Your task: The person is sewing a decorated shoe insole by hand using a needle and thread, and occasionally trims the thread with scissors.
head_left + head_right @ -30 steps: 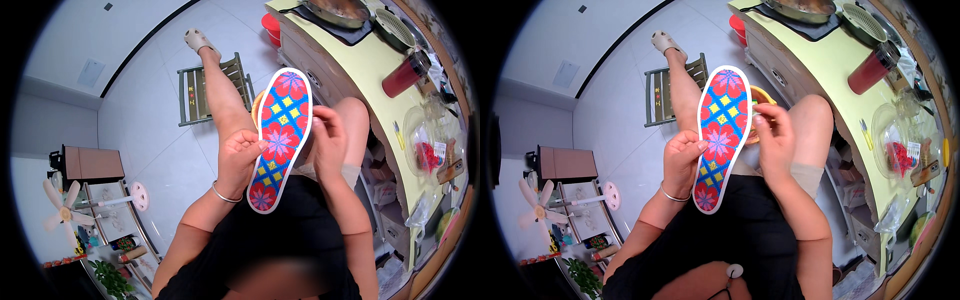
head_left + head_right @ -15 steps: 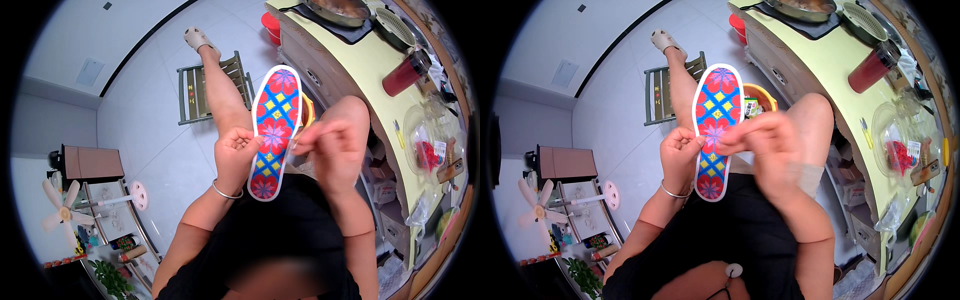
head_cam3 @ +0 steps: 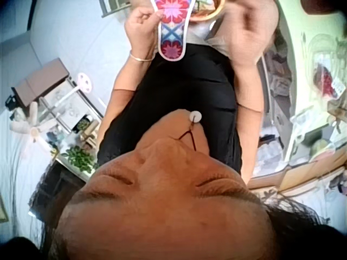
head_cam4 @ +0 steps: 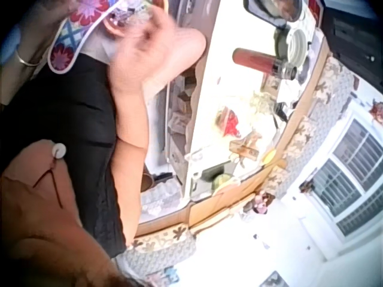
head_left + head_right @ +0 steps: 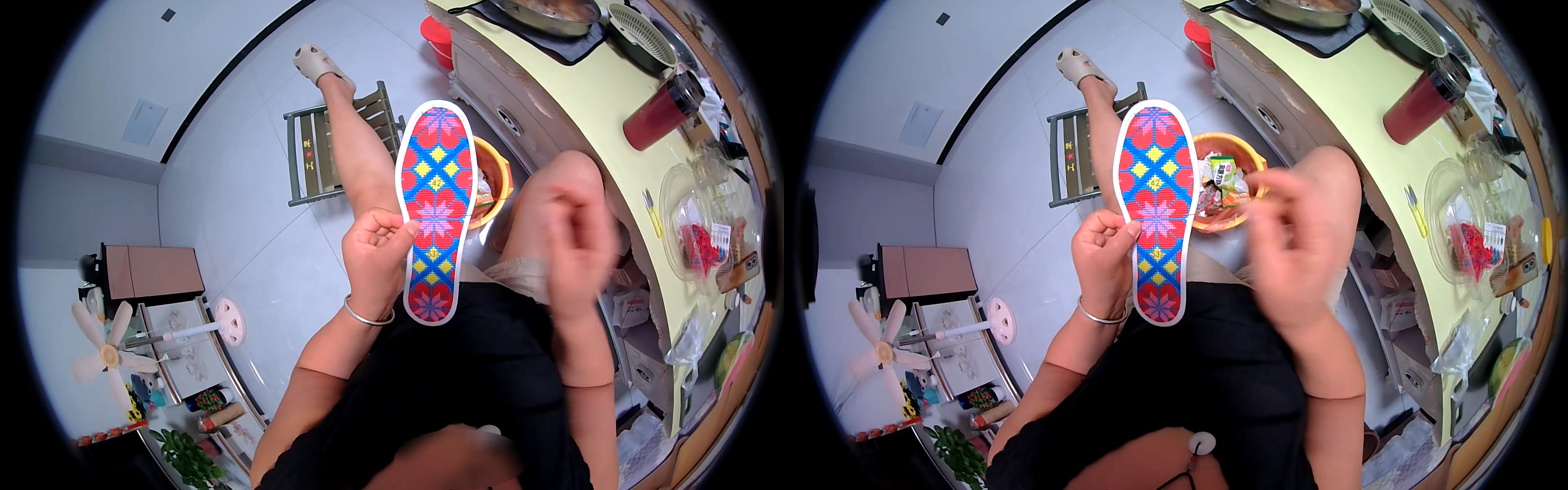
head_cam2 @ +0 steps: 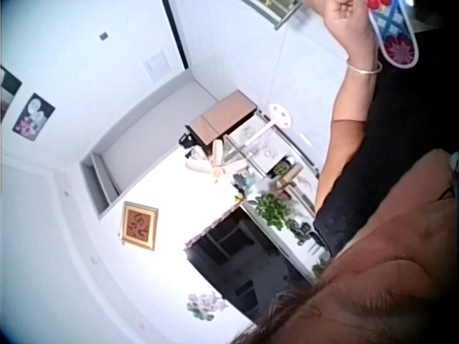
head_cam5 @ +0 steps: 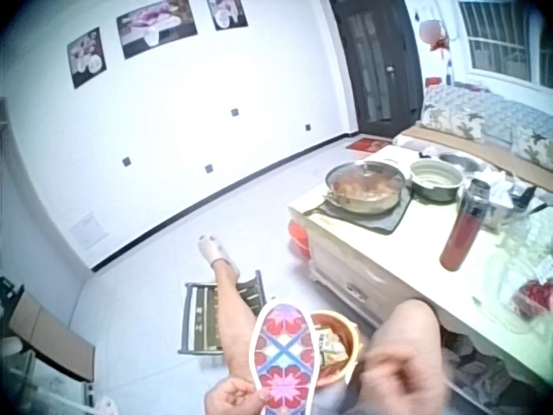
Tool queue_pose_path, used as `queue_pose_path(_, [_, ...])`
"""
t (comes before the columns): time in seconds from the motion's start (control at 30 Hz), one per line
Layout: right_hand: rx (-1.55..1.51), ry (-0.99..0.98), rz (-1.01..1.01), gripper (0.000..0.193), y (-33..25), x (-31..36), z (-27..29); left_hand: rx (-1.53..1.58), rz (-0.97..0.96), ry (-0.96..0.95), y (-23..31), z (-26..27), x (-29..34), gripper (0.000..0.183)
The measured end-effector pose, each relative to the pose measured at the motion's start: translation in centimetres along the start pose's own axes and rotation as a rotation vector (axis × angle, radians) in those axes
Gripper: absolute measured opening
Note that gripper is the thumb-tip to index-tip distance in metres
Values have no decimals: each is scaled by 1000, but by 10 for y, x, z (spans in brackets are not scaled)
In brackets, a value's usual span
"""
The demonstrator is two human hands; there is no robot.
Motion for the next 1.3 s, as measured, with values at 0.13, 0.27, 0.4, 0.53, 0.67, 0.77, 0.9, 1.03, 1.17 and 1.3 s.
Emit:
queue_pose_path(0.13, [200, -195, 385, 12, -7, 19, -58, 29, -16, -55, 9, -11, 3, 9])
queue_pose_path(0.27, [299, -262, 413, 16, -5, 25, -73, 10, -40, -61, 10, -10, 5, 10])
queue_pose_path(0.4, [335, -272, 423, 16, -8, 24, -74, 32, -37, -74, 11, -12, 6, 11])
queue_pose_path(0.53, [331, -263, 430, 15, -6, 24, -74, 29, -46, -88, 11, -15, 6, 11])
queue_pose_path(0.67, [345, -283, 414, 15, -6, 23, -75, 31, -47, -81, 10, -14, 6, 11])
queue_pose_path(0.77, [360, -312, 385, 13, -9, 23, -75, -15, -65, -86, 13, -16, 7, 11])
queue_pose_path(0.9, [388, -324, 418, 12, -12, 24, -78, -218, -206, -43, 18, -13, 11, 13])
queue_pose_path(1.03, [425, -331, 458, 12, -10, 29, -81, -451, -405, 6, 24, -14, 16, 15])
queue_pose_path(1.17, [385, -334, 439, 15, -5, 29, -85, -561, -544, -5, 25, -18, 20, 15])
queue_pose_path(1.3, [264, -276, 384, 18, -5, 27, -82, -554, -498, -8, 28, -18, 16, 15])
Point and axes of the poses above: each hand's wrist, its own x-axis away from the middle knuckle, its own z-axis out of the back of the hand, y = z × x, the point moved 7 cm from there along -x, towards the middle knuckle, and after that the axes turned 3 degrees about -x, right-handed, at the moved point
